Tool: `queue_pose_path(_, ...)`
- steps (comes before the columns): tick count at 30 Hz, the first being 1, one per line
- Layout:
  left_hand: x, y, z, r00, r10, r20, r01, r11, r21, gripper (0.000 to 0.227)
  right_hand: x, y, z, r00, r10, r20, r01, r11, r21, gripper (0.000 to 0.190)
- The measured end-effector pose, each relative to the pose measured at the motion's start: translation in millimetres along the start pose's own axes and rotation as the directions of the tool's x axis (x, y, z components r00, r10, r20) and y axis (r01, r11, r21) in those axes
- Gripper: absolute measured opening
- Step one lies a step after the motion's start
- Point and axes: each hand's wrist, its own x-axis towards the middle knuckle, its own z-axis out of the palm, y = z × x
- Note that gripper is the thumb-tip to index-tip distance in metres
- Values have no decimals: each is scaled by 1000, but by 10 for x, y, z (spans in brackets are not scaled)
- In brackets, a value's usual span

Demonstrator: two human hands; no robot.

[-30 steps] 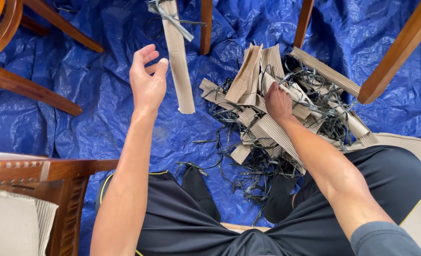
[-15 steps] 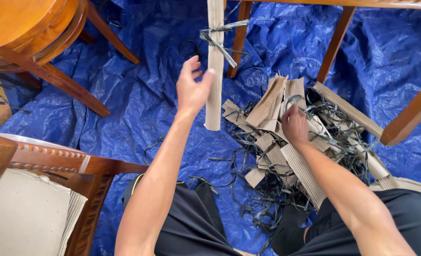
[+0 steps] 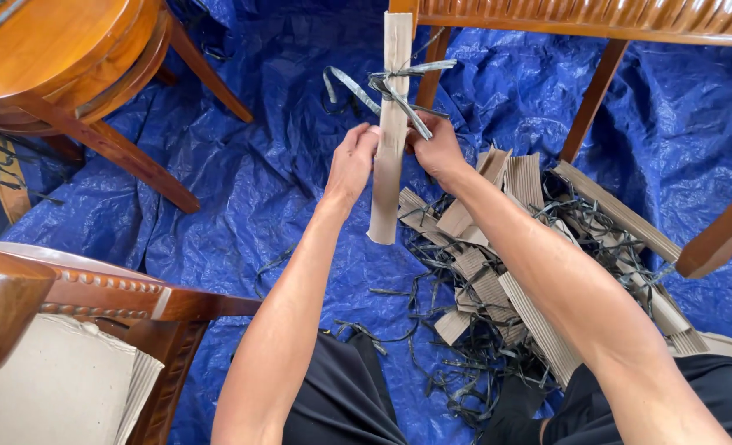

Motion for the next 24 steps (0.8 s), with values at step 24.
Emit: queue_pose_path(24, -260, 378, 144, 774, 522, -358, -468, 853, 232, 13, -696, -662, -172, 990, 138, 11, -133, 924, 358, 26)
